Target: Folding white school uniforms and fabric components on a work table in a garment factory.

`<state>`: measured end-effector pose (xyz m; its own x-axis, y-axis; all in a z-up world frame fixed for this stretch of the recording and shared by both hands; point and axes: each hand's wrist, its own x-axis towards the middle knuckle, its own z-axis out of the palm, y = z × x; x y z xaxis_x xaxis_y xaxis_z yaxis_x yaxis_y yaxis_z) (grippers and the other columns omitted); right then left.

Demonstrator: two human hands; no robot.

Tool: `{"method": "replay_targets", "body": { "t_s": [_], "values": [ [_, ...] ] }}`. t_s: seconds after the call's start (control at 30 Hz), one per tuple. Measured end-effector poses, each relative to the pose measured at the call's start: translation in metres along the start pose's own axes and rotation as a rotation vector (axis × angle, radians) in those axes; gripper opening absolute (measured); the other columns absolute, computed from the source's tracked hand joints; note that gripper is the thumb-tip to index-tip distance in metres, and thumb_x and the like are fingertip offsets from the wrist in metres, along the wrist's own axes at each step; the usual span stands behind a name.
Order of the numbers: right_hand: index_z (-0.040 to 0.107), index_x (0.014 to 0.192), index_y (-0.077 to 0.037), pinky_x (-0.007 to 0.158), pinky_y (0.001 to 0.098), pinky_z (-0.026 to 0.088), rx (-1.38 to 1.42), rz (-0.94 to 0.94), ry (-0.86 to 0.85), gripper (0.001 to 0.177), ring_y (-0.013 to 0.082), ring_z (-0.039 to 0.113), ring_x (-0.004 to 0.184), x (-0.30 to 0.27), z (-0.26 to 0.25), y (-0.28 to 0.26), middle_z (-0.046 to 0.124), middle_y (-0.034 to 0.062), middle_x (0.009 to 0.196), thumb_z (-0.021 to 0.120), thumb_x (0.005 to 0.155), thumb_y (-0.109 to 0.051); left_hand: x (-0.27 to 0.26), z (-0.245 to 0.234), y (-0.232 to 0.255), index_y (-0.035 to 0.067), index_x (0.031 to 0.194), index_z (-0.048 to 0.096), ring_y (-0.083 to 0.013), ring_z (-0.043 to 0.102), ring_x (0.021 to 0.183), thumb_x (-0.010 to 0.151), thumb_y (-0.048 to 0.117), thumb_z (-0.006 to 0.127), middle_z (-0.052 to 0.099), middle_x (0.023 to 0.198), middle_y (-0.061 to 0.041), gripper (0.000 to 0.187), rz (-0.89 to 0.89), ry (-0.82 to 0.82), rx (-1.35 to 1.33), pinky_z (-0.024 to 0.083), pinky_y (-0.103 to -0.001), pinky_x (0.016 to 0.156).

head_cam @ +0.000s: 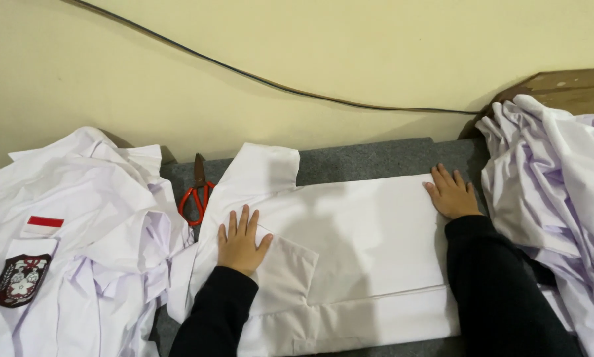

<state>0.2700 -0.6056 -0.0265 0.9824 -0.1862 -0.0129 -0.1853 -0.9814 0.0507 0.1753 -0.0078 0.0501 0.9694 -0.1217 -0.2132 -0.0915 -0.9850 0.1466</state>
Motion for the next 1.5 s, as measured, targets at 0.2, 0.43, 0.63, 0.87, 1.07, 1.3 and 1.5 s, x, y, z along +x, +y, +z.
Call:
{"method": "replay_targets", "body": {
  "t_s": [0.2,0.43,0.63,0.87,1.07,1.3,1.5],
  "values": [
    [0.043,0.154,-0.039,0.108,0.0619,0.043,0.148,0.057,-0.069,0.055,0.0351,0.033,0.148,0.006,-0.042,0.0,0.035,-0.0078,0.16,0.024,0.109,-0.064,0.082,0.018,-0.061,0.033,0.148,0.046,-0.0312,0.038,0.145,0.102,0.063,0.041,0.039,0.155,0.003,0.056,0.009,0.129,-0.143,0.039,-0.056,0.113],
    [0.073,0.124,-0.027,0.096,0.0592,0.051,0.324,-0.007,0.012,0.034,0.0373,0.041,0.131,0.035,-0.04,-0.017,0.061,0.0009,0.12,0.062,0.103,-0.051,0.168,0.04,-0.144,0.021,0.12,0.072,-0.027,0.063,0.124,0.097,0.071,0.052,0.071,0.116,-0.006,0.058,-0.252,0.36,-0.228,0.037,-0.043,0.115],
    [0.07,0.122,-0.015,0.104,0.062,0.033,0.302,-0.002,-0.019,0.042,0.039,0.04,0.134,0.03,-0.042,-0.021,0.067,0.0076,0.129,0.051,0.109,-0.051,0.14,0.016,-0.123,0.011,0.112,0.076,-0.0368,0.069,0.111,0.103,0.058,0.055,0.073,0.109,-0.015,0.053,-0.244,0.391,-0.35,0.055,-0.047,0.097],
    [0.067,0.117,-0.009,0.109,0.0677,0.024,0.326,-0.053,0.115,0.038,0.0425,0.041,0.136,0.02,-0.028,-0.023,0.066,0.0148,0.125,0.053,0.111,-0.043,0.12,0.008,-0.101,0.011,0.116,0.072,-0.035,0.071,0.108,0.109,0.054,0.044,0.074,0.111,-0.015,0.052,-0.266,0.439,-0.177,0.057,-0.048,0.093],
    [0.06,0.123,-0.021,0.105,0.065,0.03,0.278,-0.064,0.058,0.032,0.0422,0.038,0.132,0.025,-0.036,-0.013,0.053,0.0072,0.133,0.051,0.109,-0.048,0.128,0.003,-0.114,0.019,0.114,0.075,-0.0324,0.072,0.11,0.105,0.057,0.05,0.076,0.109,-0.009,0.047,-0.332,0.359,-0.3,0.058,-0.047,0.092],
    [0.07,0.126,-0.03,0.113,0.0465,0.028,0.253,-0.134,-0.201,0.03,0.032,0.051,0.122,0.036,-0.074,-0.004,0.062,0.0051,0.121,0.064,0.097,-0.033,0.132,-0.027,-0.133,0.015,0.093,0.083,-0.0215,0.072,0.096,0.084,0.048,0.077,0.079,0.099,-0.001,0.034,-0.244,0.182,-0.519,0.051,-0.032,0.089],
    [0.074,0.121,-0.022,0.104,0.0484,0.04,0.136,-0.097,-0.185,0.026,0.036,0.042,0.122,0.033,-0.072,-0.004,0.059,0.006,0.123,0.067,0.097,-0.031,0.093,-0.072,-0.095,0.017,0.099,0.081,-0.0201,0.069,0.081,0.089,0.035,0.079,0.076,0.089,-0.002,0.02,-0.427,0.118,-0.597,0.053,-0.032,0.082]
  ]
}}
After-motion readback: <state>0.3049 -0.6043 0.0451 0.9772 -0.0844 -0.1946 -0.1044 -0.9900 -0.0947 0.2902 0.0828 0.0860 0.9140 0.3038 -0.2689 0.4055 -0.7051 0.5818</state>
